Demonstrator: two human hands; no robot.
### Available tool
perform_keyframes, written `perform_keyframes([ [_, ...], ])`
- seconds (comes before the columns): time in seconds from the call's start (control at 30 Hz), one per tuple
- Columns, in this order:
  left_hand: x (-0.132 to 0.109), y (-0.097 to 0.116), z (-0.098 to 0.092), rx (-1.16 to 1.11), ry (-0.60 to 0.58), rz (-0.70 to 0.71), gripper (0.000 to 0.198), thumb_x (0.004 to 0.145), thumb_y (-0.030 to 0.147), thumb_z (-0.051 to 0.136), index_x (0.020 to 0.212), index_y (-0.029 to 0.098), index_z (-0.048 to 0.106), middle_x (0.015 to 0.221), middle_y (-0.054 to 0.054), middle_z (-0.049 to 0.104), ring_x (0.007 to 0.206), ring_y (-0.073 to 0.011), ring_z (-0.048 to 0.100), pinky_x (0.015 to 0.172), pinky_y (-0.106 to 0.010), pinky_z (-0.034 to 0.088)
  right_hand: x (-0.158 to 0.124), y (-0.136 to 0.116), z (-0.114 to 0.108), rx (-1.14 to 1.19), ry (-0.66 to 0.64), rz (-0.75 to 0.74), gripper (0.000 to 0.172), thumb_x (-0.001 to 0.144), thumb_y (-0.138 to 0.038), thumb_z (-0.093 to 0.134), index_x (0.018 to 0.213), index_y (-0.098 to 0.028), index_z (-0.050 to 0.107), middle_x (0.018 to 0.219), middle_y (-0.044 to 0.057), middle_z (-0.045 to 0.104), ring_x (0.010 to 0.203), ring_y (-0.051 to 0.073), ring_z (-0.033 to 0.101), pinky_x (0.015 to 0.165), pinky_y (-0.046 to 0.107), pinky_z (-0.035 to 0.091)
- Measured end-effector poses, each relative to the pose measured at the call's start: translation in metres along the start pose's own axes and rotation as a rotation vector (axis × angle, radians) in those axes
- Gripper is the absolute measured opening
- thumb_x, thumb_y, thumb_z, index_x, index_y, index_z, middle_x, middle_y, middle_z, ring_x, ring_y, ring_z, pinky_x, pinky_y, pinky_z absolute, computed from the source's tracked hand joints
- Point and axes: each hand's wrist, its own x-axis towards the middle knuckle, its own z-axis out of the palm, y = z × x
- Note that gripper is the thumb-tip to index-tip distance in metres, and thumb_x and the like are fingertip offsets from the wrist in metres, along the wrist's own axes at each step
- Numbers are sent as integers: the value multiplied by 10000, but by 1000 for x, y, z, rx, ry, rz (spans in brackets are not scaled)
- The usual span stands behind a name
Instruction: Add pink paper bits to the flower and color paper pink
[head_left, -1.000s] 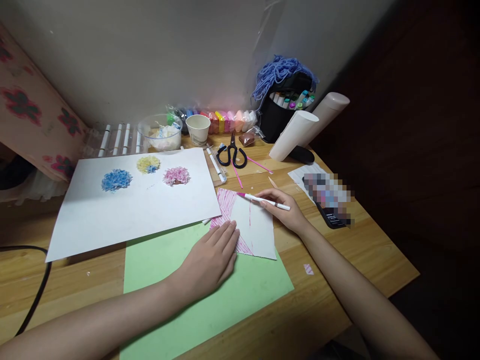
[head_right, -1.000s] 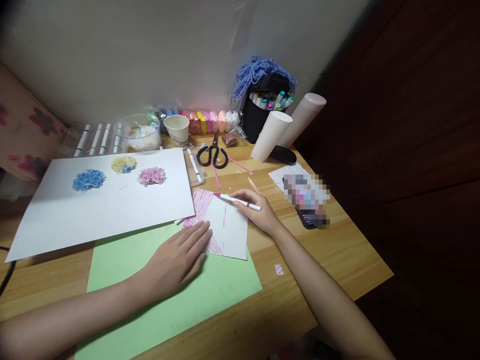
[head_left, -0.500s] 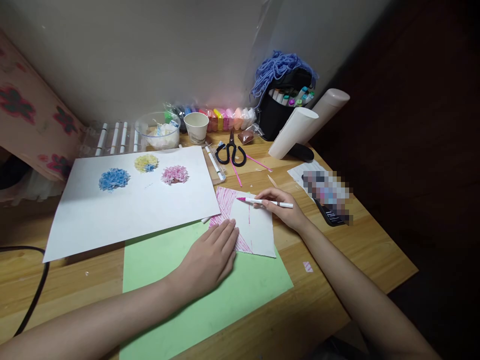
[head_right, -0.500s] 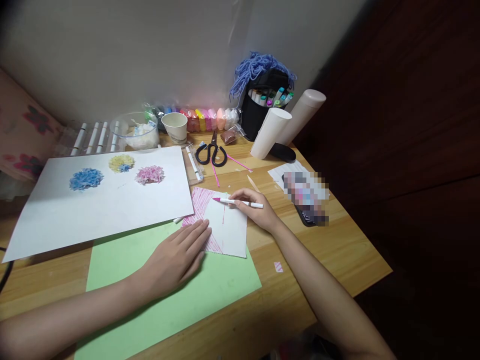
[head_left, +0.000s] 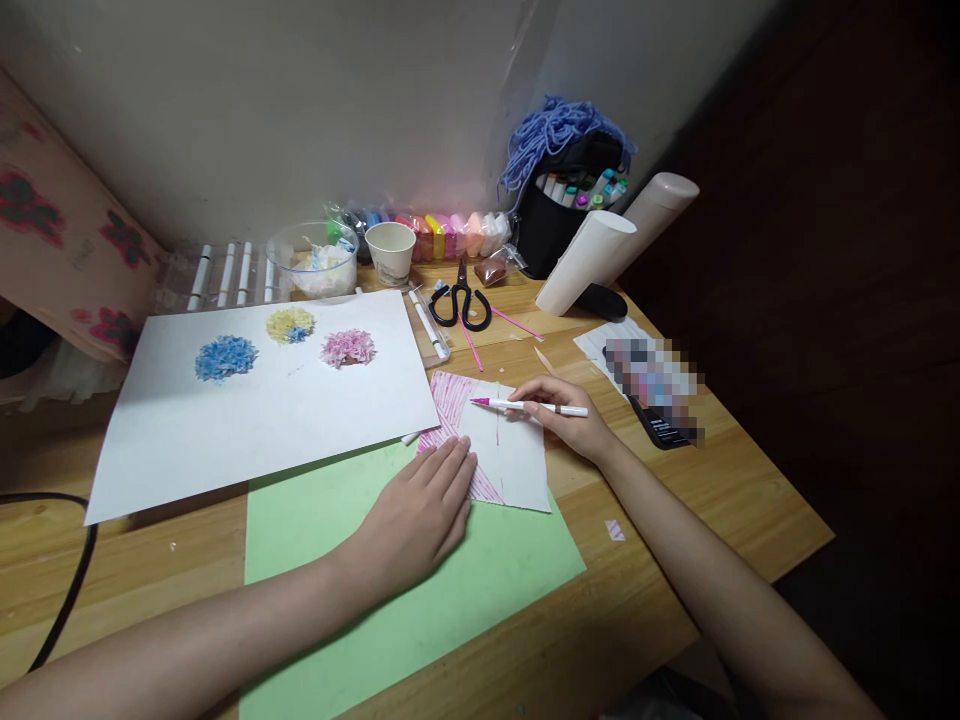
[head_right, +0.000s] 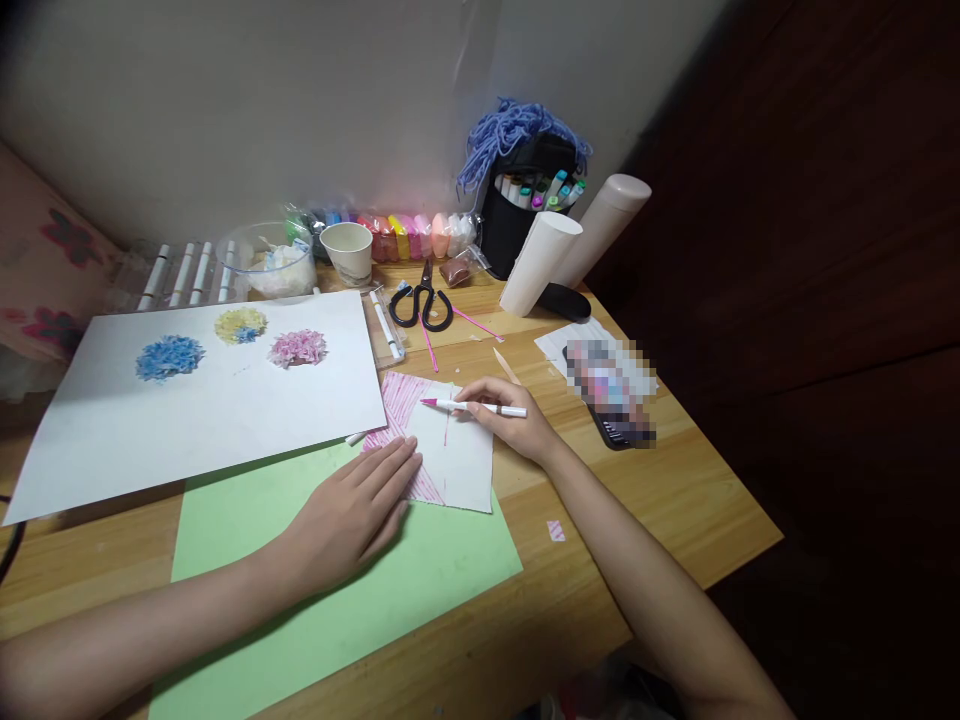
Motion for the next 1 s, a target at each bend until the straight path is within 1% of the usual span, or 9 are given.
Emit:
perform_keyframes([
  [0.13,0,0,1,-9,2,-9,423,939,246,380,1301,46,473,1373,-178,488,1291,-271,445,1053,-418,407,-3,-2,0,-59,-3,-43,205,838,-368,615,922,-185,656,898,66,692,807,188,657,729,310,493],
  [0.33,0,0,0,2,-1,-5,424,937,244,383,1294,38,481,1372,-182,486,1281,-283,456,1041,-424,423,-3,1,2,-16,-139,8,199,843,-358,613,930,-183,649,933,70,685,847,205,679,769,331,504],
  [0.4,0,0,0,9,-9,0,427,937,245,382,1296,35,481,1372,-181,486,1276,-287,461,1035,-423,431,-2,1,3,-26,-108,14,203,844,-360,612,935,-181,646,938,72,685,853,205,679,780,331,502],
  [0.5,0,0,-1,14,-19,-2,430,941,251,375,1304,43,474,1378,-173,481,1280,-283,457,1033,-425,432,-1,0,3,-46,-3,-4,205,849,-361,603,942,-183,644,918,65,683,849,192,669,778,319,499],
  [0.57,0,0,-1,13,-24,-5,431,945,253,366,1311,49,464,1382,-169,478,1286,-277,451,1037,-427,427,-1,-1,3,-42,14,-16,206,843,-365,608,931,-182,644,904,60,681,834,184,662,761,310,501],
  [0.63,1,0,-1,2,-29,-11,429,949,253,356,1311,47,460,1383,-173,476,1292,-272,443,1042,-426,420,-2,-2,2,-38,-33,-26,213,833,-375,617,910,-179,647,901,63,682,824,185,655,742,308,503],
  [0.73,1,1,-2,-13,-30,-13,424,950,249,350,1302,39,459,1377,-193,477,1291,-277,442,1043,-433,413,-5,-4,2,-26,-159,-24,215,831,-372,617,903,-172,651,903,70,682,815,189,652,720,304,503],
  [0.83,2,2,-4,-19,-28,-23,420,943,251,366,1292,36,460,1336,-209,506,1245,-297,477,1009,-447,435,-6,-6,3,-54,-235,-13,193,849,-339,598,928,-171,653,902,71,681,819,185,644,720,296,494],
  [1.0,3,2,-5,-47,-16,-45,401,937,245,366,1267,43,473,1210,-199,562,1110,-289,542,923,-438,488,-5,-7,4,-83,-179,-17,190,841,-341,603,923,-176,646,920,71,680,851,195,634,744,304,491],
])
